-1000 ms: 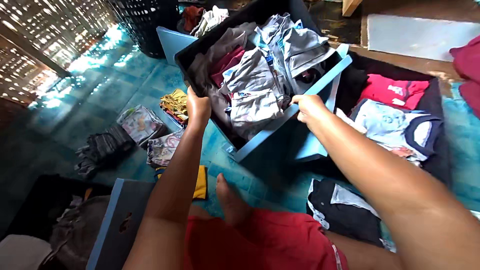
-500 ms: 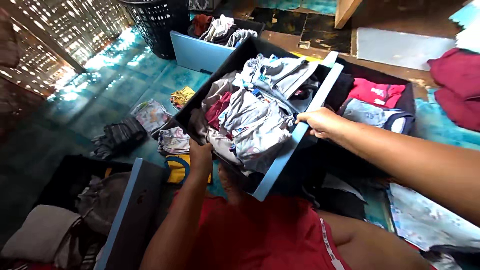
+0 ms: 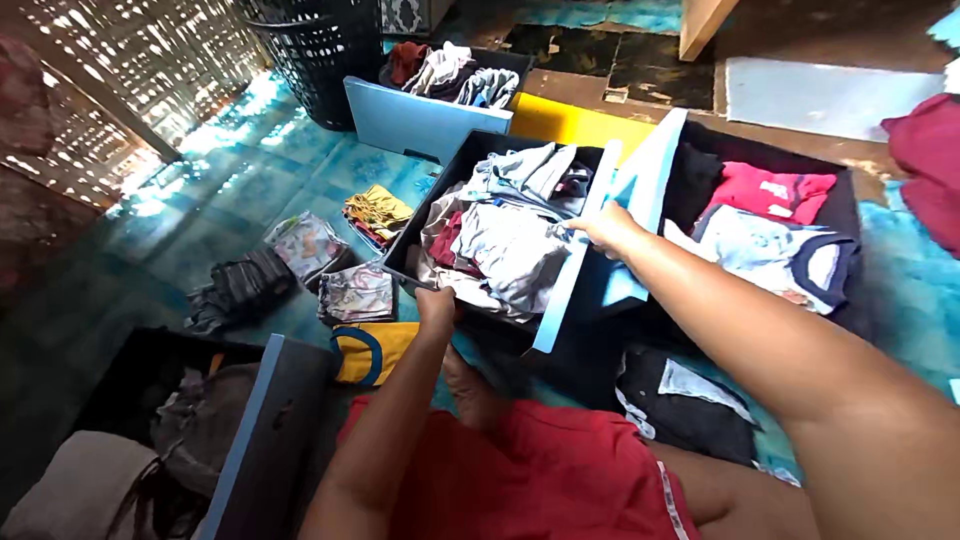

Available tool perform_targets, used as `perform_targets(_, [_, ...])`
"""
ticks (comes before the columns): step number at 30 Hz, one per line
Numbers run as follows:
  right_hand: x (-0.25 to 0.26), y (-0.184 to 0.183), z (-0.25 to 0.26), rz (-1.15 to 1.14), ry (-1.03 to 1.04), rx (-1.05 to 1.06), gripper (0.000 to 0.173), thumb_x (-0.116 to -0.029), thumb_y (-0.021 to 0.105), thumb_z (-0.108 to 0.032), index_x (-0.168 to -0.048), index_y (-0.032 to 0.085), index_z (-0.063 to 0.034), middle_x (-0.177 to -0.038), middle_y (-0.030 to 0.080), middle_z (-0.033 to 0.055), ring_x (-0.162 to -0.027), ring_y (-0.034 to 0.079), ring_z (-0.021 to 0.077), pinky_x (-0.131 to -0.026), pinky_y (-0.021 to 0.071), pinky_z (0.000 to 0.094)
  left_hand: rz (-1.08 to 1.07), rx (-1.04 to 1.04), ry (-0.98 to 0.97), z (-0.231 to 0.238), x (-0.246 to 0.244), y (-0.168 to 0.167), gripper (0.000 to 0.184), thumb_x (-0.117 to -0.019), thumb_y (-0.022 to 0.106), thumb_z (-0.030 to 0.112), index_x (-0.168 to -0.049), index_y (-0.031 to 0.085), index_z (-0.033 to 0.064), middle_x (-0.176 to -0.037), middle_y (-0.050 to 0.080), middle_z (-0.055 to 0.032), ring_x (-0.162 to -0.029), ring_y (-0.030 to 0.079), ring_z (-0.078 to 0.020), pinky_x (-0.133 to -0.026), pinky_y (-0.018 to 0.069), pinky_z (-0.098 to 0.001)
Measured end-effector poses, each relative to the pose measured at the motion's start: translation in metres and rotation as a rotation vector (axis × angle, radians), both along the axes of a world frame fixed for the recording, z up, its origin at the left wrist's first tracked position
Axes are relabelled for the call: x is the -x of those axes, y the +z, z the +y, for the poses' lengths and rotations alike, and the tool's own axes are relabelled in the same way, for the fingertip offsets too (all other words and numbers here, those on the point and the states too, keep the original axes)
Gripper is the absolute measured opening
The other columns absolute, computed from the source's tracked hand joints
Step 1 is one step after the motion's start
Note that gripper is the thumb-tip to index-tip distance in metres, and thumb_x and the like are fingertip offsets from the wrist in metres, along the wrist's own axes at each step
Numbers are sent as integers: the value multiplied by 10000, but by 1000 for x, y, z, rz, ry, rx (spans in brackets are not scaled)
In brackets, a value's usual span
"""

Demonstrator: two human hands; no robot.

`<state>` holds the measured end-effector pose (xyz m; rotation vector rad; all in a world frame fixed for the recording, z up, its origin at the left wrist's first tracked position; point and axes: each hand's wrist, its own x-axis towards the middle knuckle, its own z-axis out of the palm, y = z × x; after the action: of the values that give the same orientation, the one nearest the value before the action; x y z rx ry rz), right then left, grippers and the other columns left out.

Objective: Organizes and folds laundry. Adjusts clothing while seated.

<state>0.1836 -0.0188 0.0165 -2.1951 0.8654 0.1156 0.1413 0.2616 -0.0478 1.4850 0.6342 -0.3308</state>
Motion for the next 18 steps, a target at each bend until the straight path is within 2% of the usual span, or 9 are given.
perform_targets(2, [39,12,12,-78,191,35,795,-941,756,-264,-1529,321,49,-1331,557,369,-1229,554,541,-1009,422,711,-2,47,-53,14,19,14,610,-1025,586,127,-1529,266,5,-1316,544,-288,-1028,664,-364,-783,595,-473])
perform_targets(4, [92,11,12,-123,442,56,695,-948,753,-236,-1499,413,18,-1361,566,313,-1189,598,493,-993,472,678,-74,8,-203,44,45,23,621,-1048,569,190,-1559,275,-4,-1409,519,-277,-1144,633,-352,-888,566,-477])
perform_targets(7, [187,9,-2,17,701,12,477,-973,707,-251,-1371,604,-9,-1248,664,239,-1132,655,378,-1018,497,587,-160,-361,-676,108,87,24,542,-1040,574,213,-1504,420,-21,-1411,567,-241,-1251,605,-329,-1047,500,-494])
perform_targets(9, [246,11,-17,232,764,49,466,-1000,681,-279,-1373,606,-11,-1247,664,250,-1162,639,402,-1044,463,606,-129,-673,-918,140,118,24,550,-1021,623,281,-1477,483,7,-1416,570,-235,-1300,570,-370,-1101,445,-555])
perform_targets(10, [274,15,-22,310,772,106,499,-1006,673,-305,-1392,588,0,-1284,637,281,-1211,604,447,-1060,432,639,-140,-789,-952,152,136,22,606,-998,661,321,-1488,480,12,-1442,536,-258,-1328,534,-416,-1112,415,-605])
perform_targets(12, [333,30,-20,328,736,257,590,-1007,652,-383,-1418,551,28,-1365,573,321,-1304,521,510,-1081,397,681,-215,-892,-881,171,176,22,768,-956,706,378,-1548,387,7,-1547,406,-296,-1415,420,-470,-1146,358,-631])
perform_targets(15, [425,54,14,251,610,369,824,-975,610,-568,-1477,450,65,-1449,485,353,-1373,435,546,-1100,351,708,-344,-812,-610,196,241,10,908,-948,672,386,-1596,209,-51,-1612,261,-335,-1503,286,-454,-1218,277,-569])
perform_targets(16, [456,53,29,205,558,389,915,-936,625,-621,-1508,416,62,-1463,465,364,-1371,424,569,-1085,354,731,-324,-761,-531,203,263,5,883,-978,627,378,-1602,174,-51,-1617,258,-326,-1508,286,-430,-1222,275,-549])
perform_targets(18, [515,40,63,97,441,402,979,-834,776,-574,-1507,434,50,-1439,479,373,-1307,459,608,-1002,401,761,-208,-670,-420,215,310,-9,735,-1078,484,369,-1599,179,-49,-1596,316,-314,-1482,354,-399,-1205,315,-531])
